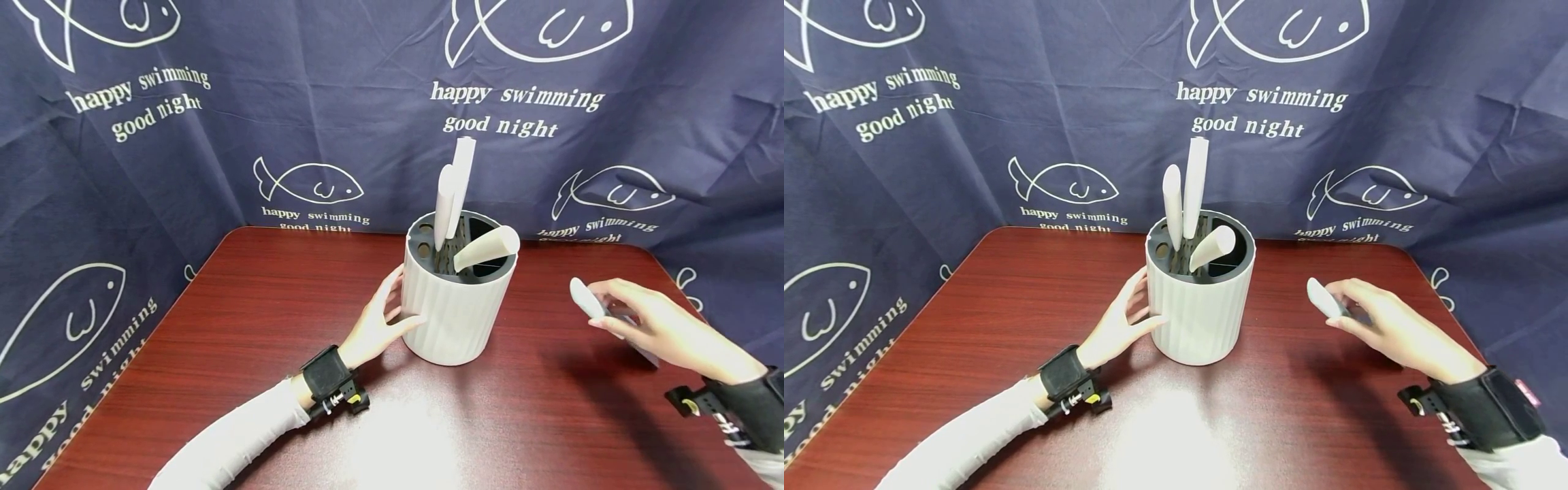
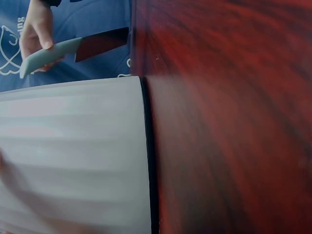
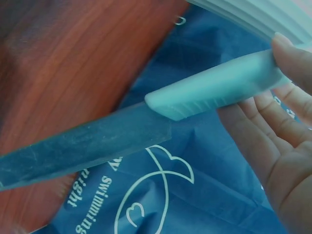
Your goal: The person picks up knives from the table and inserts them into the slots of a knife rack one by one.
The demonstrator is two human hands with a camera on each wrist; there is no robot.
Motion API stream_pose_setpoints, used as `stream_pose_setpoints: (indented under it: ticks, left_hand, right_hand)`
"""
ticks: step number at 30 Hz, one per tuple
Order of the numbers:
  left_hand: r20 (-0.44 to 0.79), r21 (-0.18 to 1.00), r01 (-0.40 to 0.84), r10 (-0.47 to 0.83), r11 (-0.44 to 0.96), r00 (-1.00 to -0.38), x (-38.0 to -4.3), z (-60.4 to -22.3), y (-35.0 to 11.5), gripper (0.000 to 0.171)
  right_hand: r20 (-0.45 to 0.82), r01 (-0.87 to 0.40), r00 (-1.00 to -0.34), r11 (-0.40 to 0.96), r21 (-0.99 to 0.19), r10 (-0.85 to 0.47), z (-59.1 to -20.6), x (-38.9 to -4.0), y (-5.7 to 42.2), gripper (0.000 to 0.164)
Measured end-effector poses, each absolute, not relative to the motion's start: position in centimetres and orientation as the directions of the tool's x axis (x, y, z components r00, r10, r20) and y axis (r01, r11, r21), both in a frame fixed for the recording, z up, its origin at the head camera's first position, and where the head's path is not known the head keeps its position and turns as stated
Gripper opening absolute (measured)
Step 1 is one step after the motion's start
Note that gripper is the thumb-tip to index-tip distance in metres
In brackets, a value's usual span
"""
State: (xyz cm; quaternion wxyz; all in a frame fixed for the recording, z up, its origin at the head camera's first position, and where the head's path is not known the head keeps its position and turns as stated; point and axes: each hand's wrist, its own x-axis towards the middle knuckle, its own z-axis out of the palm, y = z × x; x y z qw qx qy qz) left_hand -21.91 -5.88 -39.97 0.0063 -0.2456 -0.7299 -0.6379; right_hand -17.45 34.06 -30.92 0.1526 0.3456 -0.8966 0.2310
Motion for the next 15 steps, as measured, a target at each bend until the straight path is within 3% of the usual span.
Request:
stream_pose_setpoints:
  ticks: [15]
  left_hand:
    - [0.355, 0.912, 0.403, 0.346, 0.077, -0.869, -21.9, -40.1, -5.9, 0.088]
  right_hand:
    - [0.512, -0.666, -0.735, 0.615, -0.423, -0.444, -28.9, -16.9, 34.2, 0.055]
